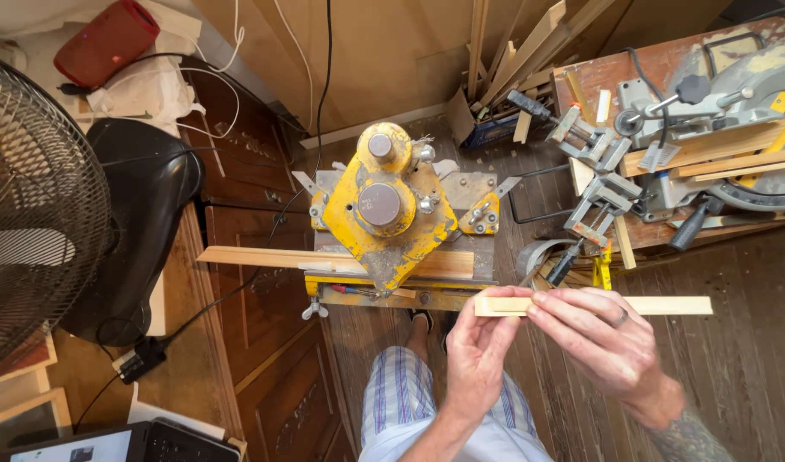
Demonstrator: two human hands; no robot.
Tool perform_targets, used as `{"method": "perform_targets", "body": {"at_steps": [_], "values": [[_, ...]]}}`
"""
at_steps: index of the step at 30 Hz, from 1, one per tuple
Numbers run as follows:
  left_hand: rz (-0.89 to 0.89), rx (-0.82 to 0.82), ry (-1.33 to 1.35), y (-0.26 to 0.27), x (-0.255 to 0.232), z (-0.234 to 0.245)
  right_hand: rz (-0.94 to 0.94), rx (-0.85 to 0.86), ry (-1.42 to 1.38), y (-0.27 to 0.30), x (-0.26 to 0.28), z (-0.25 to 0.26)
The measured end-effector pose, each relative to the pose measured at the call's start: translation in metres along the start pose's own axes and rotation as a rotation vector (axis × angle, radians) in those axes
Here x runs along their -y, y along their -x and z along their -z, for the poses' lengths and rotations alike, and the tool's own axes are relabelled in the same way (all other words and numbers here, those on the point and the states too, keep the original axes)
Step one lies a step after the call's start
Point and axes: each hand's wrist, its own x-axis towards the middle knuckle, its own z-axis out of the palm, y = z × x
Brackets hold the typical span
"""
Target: Feeding a wooden strip through a machine and signing a print
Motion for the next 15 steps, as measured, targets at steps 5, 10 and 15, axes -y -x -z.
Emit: {"method": "perform_targets", "body": {"at_steps": [5,10,15], "values": [[0.024,-0.035,0.007,-0.002,0.007,0.004,-0.015,0.032,0.0,0.005,-0.002,-0.007],[0.043,-0.052,0.015,-0.008,0.008,0.005,-0.028,0.052,-0.019,0.006,-0.005,-0.012],[0.098,-0.109,0.075,-0.013,0.025,0.012,-0.064,0.115,0.006,0.012,-0.009,-0.022]]}}
